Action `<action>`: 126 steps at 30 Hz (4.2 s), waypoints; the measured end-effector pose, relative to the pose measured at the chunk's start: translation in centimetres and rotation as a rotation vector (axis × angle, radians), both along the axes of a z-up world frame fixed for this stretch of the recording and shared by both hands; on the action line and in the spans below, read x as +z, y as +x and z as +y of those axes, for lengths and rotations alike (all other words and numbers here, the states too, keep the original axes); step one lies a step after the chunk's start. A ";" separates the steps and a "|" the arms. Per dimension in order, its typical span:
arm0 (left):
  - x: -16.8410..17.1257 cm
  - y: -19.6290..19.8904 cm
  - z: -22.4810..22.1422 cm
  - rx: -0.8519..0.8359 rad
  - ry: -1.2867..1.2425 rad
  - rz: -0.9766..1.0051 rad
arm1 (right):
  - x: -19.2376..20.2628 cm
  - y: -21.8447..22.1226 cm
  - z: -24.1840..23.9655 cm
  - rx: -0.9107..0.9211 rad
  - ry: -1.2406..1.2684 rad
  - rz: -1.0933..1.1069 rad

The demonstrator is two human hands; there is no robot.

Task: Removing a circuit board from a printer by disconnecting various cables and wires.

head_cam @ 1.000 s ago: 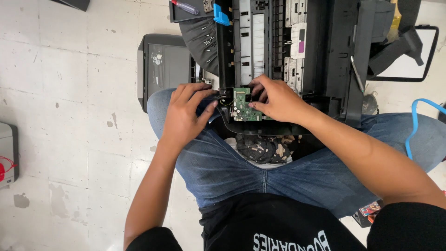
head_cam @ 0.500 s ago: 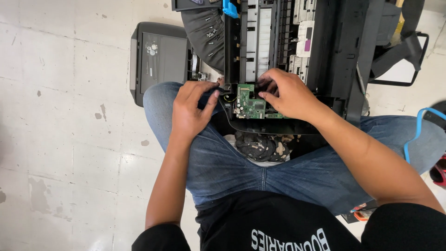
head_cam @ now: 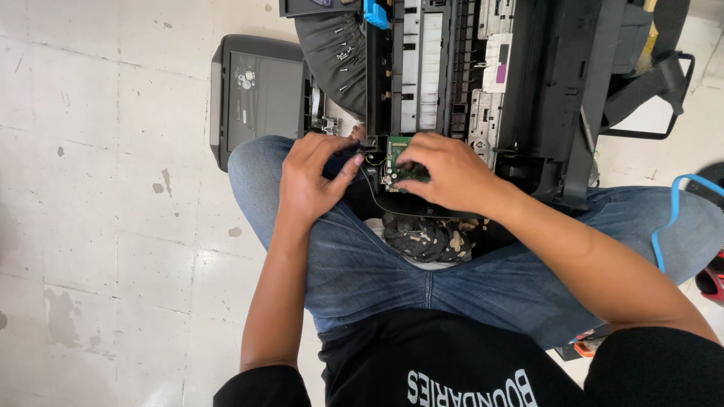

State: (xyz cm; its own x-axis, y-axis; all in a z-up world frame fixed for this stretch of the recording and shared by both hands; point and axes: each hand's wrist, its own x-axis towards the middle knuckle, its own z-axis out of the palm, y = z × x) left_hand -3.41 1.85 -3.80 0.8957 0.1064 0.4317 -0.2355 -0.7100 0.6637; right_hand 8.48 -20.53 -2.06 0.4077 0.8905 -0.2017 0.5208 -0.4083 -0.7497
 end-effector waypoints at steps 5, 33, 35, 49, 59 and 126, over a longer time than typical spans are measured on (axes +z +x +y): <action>0.1 0.0 0.0 0.013 -0.016 0.007 | -1.7 -1.0 0.3 0.025 0.080 -0.076; 0.4 -0.6 -0.3 0.035 -0.045 -0.033 | -4.6 1.2 -1.1 -0.301 -0.112 0.344; 0.2 -0.6 -0.6 0.016 -0.046 -0.056 | -5.0 1.3 -1.0 -0.289 -0.098 0.339; 3.0 1.1 -3.9 -0.106 0.678 0.297 | -5.3 1.3 -1.5 -0.259 0.009 0.523; 3.2 1.8 -3.1 -0.147 0.659 0.350 | -5.3 3.9 -2.9 -0.316 0.124 0.614; 4.1 -0.1 -7.6 -0.037 0.314 0.309 | -3.5 7.1 -6.2 -0.564 0.436 0.607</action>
State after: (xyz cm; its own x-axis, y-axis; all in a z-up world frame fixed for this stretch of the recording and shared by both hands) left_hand -3.51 -5.72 0.29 0.9886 -0.0215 0.1493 -0.0888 -0.8831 0.4606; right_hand 15.58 -26.69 -5.54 0.7368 0.6406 -0.2161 -0.1992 -0.0998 -0.9749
